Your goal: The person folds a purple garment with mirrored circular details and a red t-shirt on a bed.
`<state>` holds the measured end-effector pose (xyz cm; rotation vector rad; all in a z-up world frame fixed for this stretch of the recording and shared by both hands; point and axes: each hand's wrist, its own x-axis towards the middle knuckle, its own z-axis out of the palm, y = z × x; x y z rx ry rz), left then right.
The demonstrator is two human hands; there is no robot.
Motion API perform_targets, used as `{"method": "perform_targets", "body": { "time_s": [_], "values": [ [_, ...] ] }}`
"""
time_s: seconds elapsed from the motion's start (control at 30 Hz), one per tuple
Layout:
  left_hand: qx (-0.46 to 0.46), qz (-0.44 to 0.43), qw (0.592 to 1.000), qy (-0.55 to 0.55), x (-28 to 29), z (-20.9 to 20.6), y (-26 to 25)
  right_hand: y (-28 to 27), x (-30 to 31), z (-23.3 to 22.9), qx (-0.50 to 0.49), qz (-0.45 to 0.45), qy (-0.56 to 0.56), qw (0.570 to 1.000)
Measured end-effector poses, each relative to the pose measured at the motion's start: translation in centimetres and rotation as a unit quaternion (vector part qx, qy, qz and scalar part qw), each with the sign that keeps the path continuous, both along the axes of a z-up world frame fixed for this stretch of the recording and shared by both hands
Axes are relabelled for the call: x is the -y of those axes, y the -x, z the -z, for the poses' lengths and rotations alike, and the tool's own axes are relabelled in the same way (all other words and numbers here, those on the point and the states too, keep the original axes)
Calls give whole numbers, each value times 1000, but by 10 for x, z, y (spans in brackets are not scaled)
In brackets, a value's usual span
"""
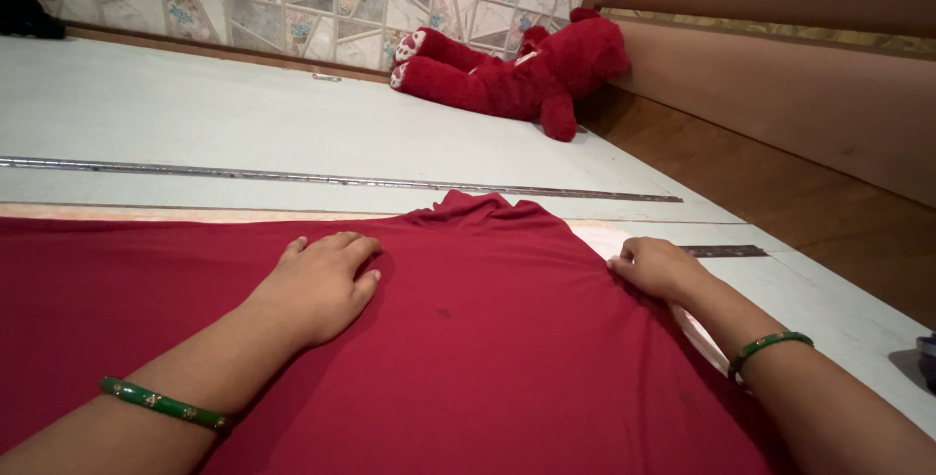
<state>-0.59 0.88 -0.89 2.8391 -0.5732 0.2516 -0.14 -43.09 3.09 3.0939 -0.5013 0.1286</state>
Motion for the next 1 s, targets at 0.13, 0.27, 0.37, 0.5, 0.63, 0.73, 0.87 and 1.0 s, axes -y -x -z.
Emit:
{"method": "perform_targets", "body": {
  "time_s": [0.13,0.27,0.37,0.5,0.63,0.73,0.87,1.0],
  "values": [
    [11,0,1000,4,0,3,-1,16,-57,-26,-8,-106,153,983],
    [28,9,1000,4,-1,7,-5,36,-155,-22,-16,-424,-135,895],
    [28,5,1000,2,-2,9,-6,59,-197,-5,-60,-495,-111,860],
    [24,9,1000,7,-2,9,-7,35,-166,9,-85,-403,-32,911],
    [17,9,1000,4,-2,8,-8,-7,-61,12,-80,-126,-32,988],
    [16,9,1000,11,-1,8,-7,-18,-24,19,-82,-60,-21,995],
    [8,4,1000,10,-1,6,-7,-14,-48,6,-89,-51,178,979],
    [9,5,1000,9,-2,8,-6,5,-116,-14,-56,-218,147,963]
  ]
}}
